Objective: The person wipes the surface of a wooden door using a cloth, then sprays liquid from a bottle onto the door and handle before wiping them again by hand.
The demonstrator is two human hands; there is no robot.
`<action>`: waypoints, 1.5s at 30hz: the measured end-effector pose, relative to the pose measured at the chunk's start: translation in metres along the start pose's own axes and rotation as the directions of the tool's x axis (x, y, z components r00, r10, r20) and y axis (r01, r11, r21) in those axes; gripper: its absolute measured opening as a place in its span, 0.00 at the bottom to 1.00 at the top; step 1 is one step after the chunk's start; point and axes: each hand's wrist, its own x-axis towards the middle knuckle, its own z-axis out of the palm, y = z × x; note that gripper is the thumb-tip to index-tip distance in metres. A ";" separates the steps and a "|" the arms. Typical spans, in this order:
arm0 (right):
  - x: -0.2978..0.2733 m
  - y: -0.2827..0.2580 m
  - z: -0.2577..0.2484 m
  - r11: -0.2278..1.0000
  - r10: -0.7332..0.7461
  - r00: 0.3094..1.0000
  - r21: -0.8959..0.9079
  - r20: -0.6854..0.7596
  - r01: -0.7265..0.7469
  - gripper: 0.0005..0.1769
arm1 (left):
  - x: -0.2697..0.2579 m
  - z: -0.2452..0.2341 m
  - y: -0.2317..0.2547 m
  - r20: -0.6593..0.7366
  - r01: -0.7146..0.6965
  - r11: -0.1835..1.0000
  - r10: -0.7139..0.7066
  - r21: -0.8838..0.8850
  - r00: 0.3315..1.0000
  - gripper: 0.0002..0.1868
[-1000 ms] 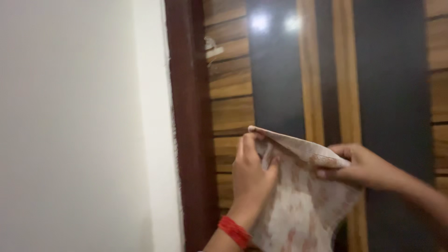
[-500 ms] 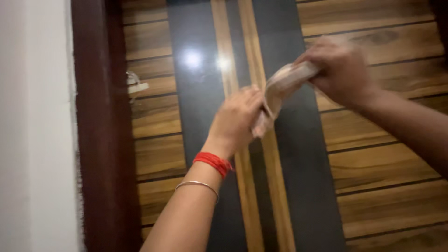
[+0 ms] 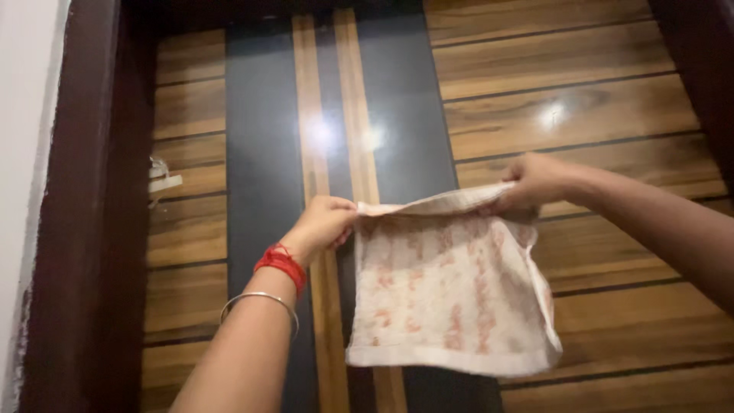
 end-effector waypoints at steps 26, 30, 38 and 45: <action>0.064 -0.071 0.111 0.812 -0.515 0.351 -0.314 -0.782 0.492 0.26 | 0.041 0.145 0.003 -0.415 -0.217 0.567 0.768 0.795 0.488 0.42; 0.061 -0.058 0.094 0.723 -0.660 0.373 -0.417 -0.652 0.551 0.31 | 0.035 0.135 0.016 -0.402 -0.254 0.595 0.744 0.763 0.534 0.44; 0.076 -0.089 0.108 0.826 -0.549 0.385 -0.410 -0.742 0.386 0.35 | 0.045 0.101 0.005 -0.371 -0.302 0.540 0.802 0.786 0.469 0.45; 0.086 -0.165 0.137 0.799 -0.568 0.350 -0.398 -0.745 0.450 0.35 | 0.023 0.038 -0.031 -0.420 -0.187 0.572 0.753 0.799 0.507 0.45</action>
